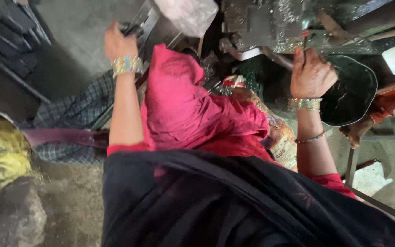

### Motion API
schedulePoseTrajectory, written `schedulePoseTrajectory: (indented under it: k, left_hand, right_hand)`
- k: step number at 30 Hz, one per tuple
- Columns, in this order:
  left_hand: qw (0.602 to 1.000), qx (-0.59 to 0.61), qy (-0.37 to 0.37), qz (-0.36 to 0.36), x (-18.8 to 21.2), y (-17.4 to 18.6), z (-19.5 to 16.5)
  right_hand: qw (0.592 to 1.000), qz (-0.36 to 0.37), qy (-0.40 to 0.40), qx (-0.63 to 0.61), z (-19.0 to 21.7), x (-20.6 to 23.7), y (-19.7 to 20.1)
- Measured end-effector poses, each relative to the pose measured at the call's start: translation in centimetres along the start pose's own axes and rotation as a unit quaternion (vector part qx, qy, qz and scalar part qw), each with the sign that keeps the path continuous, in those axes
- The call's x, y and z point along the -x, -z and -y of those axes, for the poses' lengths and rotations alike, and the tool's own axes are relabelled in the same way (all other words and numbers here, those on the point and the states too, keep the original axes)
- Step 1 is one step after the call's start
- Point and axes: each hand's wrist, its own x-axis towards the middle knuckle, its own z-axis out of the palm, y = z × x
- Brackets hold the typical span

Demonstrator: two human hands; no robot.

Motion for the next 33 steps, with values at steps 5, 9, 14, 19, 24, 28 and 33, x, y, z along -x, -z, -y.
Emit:
schedulePoseTrajectory:
  k: [5, 9, 14, 19, 24, 28, 33]
  left_hand:
    - [0.985, 0.075, -0.025, 0.154, -2.9, 6.8, -4.4]
    - [0.934, 0.164, -0.219, 0.231, -0.7, 7.1, -15.4]
    - [0.932, 0.016, -0.307, 0.192, 10.9, -3.2, -28.6]
    - [0.925, -0.073, -0.349, 0.133, 15.5, -12.4, -29.4]
    - [0.891, -0.06, -0.264, 0.364, 11.9, -13.5, -27.0]
    - [0.89, -0.149, -0.283, 0.326, 10.1, -11.8, -28.2]
    - [0.896, -0.123, -0.272, 0.33, 9.2, -10.3, -29.2]
  right_hand:
    - [0.999, 0.012, -0.033, -0.017, 0.6, -0.2, -0.1]
    - [0.999, -0.023, -0.031, 0.01, 1.0, -0.3, 0.3]
    - [0.998, 0.056, -0.028, -0.018, 1.5, -0.7, 1.8]
    - [0.979, 0.202, 0.007, -0.01, 0.7, -1.2, 2.5]
    - [0.948, 0.298, 0.107, -0.03, -0.5, -2.5, 0.7]
    - [0.935, 0.325, 0.13, -0.051, -1.5, -2.7, -1.7]
    - [0.926, 0.362, -0.025, -0.098, -3.1, 4.5, -4.9]
